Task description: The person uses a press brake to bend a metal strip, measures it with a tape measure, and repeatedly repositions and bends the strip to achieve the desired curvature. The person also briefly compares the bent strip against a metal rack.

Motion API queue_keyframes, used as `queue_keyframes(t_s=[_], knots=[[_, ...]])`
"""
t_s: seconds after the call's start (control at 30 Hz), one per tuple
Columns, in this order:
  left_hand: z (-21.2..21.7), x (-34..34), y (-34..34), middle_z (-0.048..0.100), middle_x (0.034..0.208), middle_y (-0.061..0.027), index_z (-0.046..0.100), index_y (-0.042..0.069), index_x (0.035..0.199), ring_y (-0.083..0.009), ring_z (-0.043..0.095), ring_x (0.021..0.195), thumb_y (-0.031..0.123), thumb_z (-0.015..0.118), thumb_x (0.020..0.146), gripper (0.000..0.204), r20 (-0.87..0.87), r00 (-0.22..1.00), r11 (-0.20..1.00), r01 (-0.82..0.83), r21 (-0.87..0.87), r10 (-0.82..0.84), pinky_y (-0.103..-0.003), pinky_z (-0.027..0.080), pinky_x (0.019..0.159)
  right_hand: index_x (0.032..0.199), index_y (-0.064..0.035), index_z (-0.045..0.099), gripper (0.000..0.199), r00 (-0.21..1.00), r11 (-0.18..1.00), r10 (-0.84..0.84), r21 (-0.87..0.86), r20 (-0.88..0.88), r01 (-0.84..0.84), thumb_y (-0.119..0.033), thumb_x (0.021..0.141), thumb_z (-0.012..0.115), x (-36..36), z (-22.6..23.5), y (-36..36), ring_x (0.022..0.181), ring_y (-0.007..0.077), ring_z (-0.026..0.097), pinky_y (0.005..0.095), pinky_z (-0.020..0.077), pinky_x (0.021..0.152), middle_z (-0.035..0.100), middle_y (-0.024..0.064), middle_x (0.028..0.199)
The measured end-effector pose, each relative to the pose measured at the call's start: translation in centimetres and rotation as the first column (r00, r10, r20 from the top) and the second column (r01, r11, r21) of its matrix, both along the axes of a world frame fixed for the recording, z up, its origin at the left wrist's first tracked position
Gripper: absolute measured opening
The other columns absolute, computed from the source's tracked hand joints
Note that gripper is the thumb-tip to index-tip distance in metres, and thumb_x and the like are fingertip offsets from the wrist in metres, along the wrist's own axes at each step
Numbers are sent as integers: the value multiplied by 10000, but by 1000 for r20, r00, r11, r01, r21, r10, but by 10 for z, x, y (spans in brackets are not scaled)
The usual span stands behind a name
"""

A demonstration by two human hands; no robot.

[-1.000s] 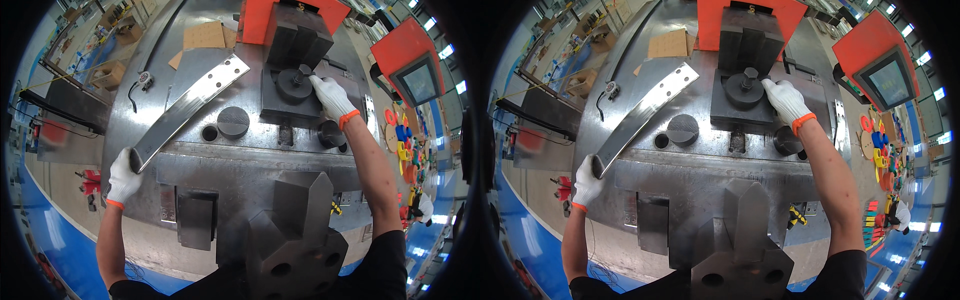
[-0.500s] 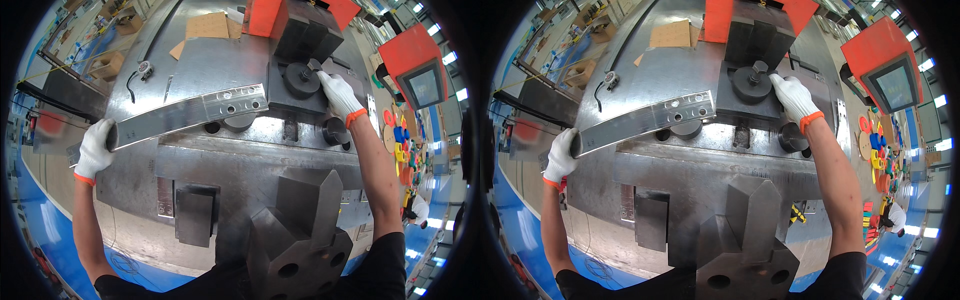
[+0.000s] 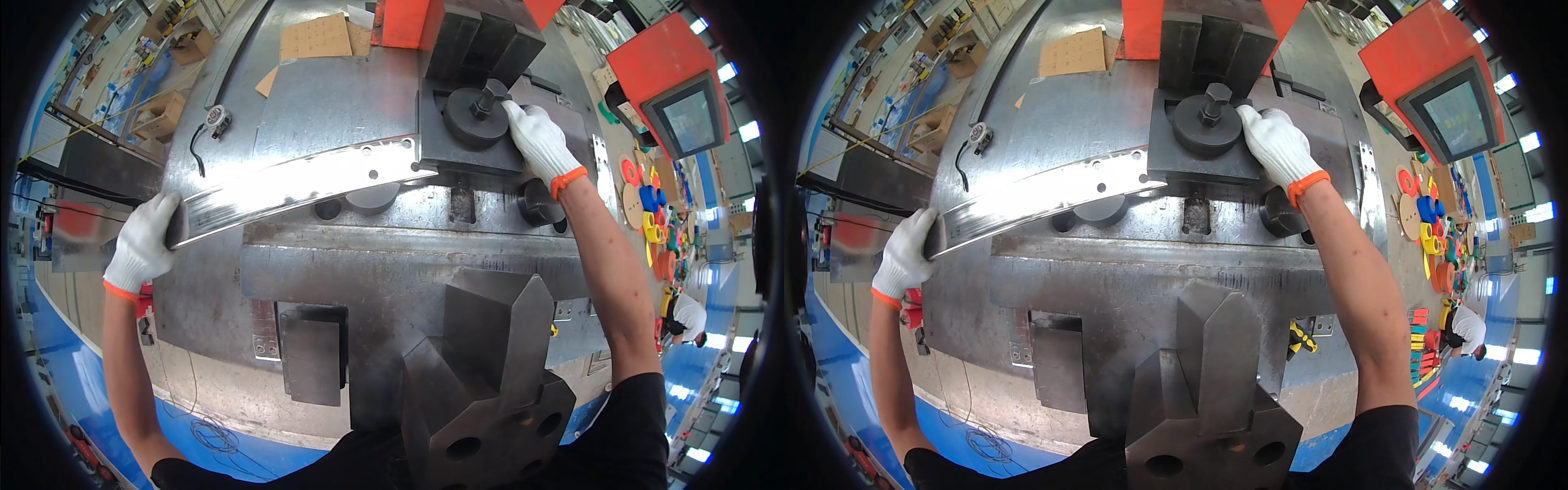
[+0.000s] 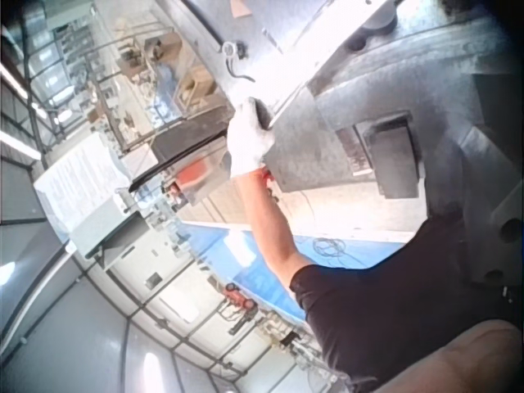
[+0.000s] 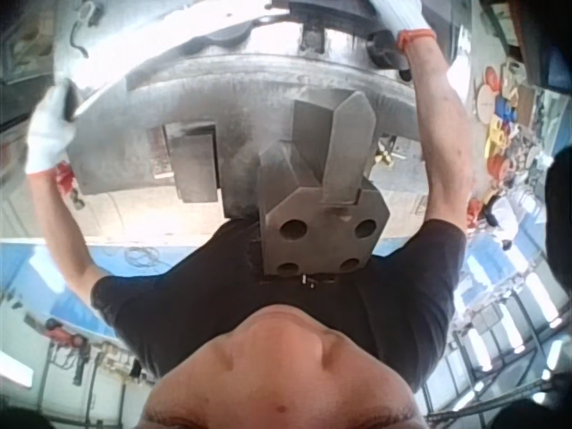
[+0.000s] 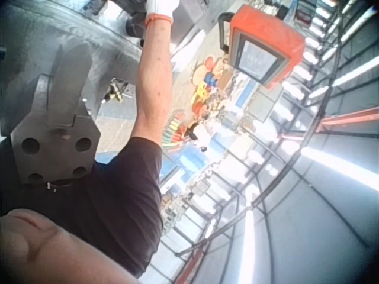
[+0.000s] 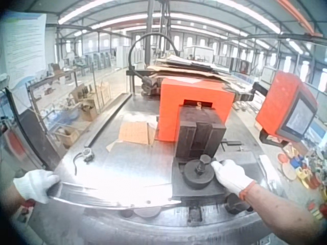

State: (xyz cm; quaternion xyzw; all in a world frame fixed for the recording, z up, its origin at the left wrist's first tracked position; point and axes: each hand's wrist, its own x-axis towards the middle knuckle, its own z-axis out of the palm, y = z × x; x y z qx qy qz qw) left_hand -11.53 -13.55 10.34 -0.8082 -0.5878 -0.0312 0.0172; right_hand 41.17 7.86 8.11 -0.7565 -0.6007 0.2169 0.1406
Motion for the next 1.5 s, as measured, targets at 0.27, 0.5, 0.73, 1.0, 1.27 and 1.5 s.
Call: queue_keyframes(t_s=[0.27, 0.5, 0.73, 1.0, 1.27, 1.5], knots=[[-21, 30, 76, 610, 1064, -187, 537, 56, 1256, -435, 615, 1021, -15, 663, 720, 555, -32, 992, 993, 119, 11, -119, -498, 516, 854, 1127, 8, 679, 549, 978, 968, 204, -138, -41, -207, -501, 962, 555, 7, 27, 6, 943, 391, 724, 448, 564, 823, 721, 243, 991], [-22, 95, 100, 613, 1109, -188, 540, 60, 1259, -437, 626, 1051, -41, 670, 701, 582, -54, 990, 989, 128, -73, -132, -502, 531, 872, 1220, -170, 613, 237, 643, 714, 666, -72, 377, -697, -127, 1000, 537, 28, 18, 8, 997, 389, 693, 476, 585, 817, 682, 171, 1060], [-2, 131, 98, 618, 1114, -193, 494, 46, 1324, -432, 632, 1081, -37, 740, 674, 699, -150, 983, 973, 73, -219, -107, -500, 550, 894, 1248, -215, 672, 273, 612, 663, 721, -67, 324, -745, -226, 1030, 507, 33, 14, 18, 988, 380, 697, 482, 554, 873, 701, 179, 1034], [-10, 150, 117, 613, 1130, -201, 506, 48, 1329, -434, 618, 1082, -36, 735, 670, 703, -118, 978, 965, 141, -221, -170, -496, 536, 916, 1077, -86, 787, 744, 917, 899, 389, -257, 92, -355, -769, 846, 602, 34, 53, 11, 1047, 348, 721, 426, 552, 944, 762, 182, 1069], [4, 156, 108, 602, 1194, -189, 494, 81, 1394, -430, 596, 1147, -28, 731, 661, 778, -41, 996, 952, 66, -298, -81, -484, 520, 977, 1591, -94, 395, 1140, 648, 666, 738, 45, -189, -745, -480, 656, 919, 127, 16, -58, 1429, 422, 480, 466, 433, 1171, 472, 255, 1564], [-1, 168, 110, 612, 1187, -198, 575, 41, 1342, -432, 590, 1167, -22, 723, 661, 699, 2, 999, 954, -37, -298, 40, -475, 514, 992, 1461, -76, 542, 937, 759, 720, 647, 389, -78, -574, -413, 651, 871, 115, -32, -85, 1300, 427, 539, 491, 449, 1113, 576, 233, 1392]])
